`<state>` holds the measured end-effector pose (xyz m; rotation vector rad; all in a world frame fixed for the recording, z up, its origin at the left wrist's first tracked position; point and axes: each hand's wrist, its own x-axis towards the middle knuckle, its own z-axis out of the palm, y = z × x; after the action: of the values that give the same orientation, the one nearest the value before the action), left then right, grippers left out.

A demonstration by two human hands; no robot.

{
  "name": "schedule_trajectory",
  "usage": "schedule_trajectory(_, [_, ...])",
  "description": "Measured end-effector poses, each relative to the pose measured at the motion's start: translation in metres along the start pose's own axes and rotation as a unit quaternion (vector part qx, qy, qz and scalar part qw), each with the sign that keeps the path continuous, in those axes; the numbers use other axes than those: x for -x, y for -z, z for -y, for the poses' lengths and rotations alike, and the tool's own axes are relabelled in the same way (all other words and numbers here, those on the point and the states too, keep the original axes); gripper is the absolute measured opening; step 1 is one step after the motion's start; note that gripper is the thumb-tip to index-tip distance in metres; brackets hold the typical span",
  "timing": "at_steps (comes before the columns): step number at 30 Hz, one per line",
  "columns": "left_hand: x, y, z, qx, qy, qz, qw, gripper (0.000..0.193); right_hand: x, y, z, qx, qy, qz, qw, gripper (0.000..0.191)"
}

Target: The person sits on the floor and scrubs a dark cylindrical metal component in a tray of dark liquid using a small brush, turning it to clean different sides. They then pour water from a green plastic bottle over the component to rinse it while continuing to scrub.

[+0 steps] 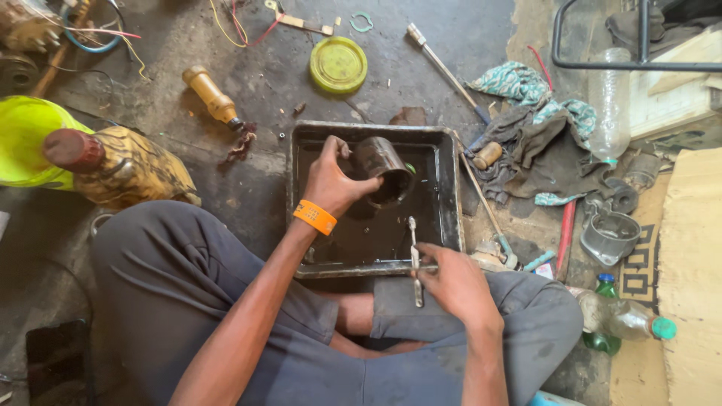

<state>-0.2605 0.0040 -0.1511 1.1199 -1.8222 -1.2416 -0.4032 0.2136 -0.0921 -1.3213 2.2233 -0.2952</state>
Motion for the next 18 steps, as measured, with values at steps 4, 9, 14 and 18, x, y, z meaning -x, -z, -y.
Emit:
schedule_trajectory(4, [0.003, -0.003, 0.000, 0.019, -0.029, 0.003, 0.999, 0.067, -0.007, -0.011, -0.011, 0.031, -0.036, 0.024, 0.999, 0.043])
schedule_trajectory(9, [0.009, -0.006, -0.004, 0.035, -0.039, 0.004, 0.999, 0.064, -0.011, -0.007, -0.027, -0.095, -0.056, -0.034, 0.993, 0.033])
schedule_trajectory(14, [0.018, -0.010, -0.020, 0.052, -0.092, 0.003, 0.994, 0.061, -0.036, -0.011, -0.034, -0.503, -0.095, -0.022, 0.859, 0.058])
schedule_trajectory(18, [0.027, -0.013, -0.031, 0.056, -0.164, 0.006, 0.985, 0.059, -0.048, -0.030, -0.029, -0.614, -0.122, -0.003, 0.780, 0.068])
